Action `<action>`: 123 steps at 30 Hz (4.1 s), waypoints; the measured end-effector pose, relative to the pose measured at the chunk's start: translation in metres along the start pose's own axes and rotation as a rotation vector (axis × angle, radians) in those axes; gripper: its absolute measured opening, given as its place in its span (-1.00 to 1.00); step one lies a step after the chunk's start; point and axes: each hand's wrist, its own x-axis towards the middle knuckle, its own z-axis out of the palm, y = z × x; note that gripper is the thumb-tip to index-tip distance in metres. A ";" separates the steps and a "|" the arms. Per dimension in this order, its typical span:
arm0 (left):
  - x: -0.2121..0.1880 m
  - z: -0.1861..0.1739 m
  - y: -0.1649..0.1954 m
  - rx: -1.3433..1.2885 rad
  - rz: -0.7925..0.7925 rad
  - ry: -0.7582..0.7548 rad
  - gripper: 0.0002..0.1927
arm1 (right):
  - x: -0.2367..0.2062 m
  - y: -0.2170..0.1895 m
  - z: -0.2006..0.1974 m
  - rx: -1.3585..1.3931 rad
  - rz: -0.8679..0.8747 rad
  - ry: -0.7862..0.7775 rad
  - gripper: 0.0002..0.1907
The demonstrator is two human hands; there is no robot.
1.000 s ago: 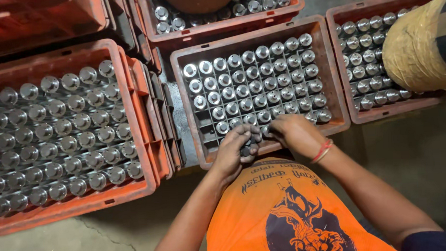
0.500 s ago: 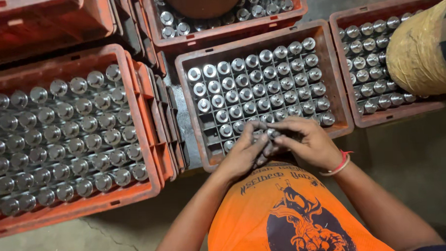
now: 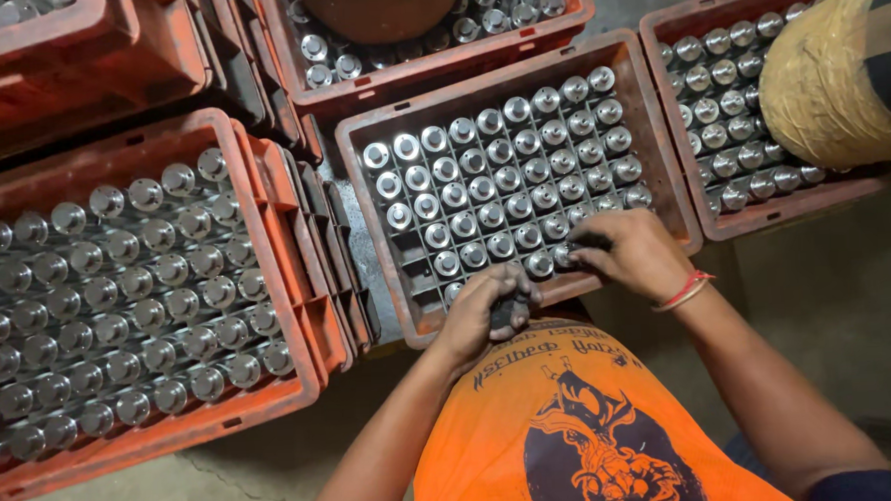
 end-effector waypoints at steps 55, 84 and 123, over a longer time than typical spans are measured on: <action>0.043 -0.009 0.020 0.894 0.026 0.053 -0.18 | 0.016 -0.059 0.017 0.389 0.001 0.030 -0.64; 0.041 -0.008 0.018 0.412 0.004 0.187 -0.87 | 0.039 -0.048 0.004 0.194 -0.165 0.064 -0.72; 0.055 -0.012 0.012 0.423 0.182 0.217 -0.87 | 0.030 -0.051 0.007 0.246 -0.084 0.064 -0.63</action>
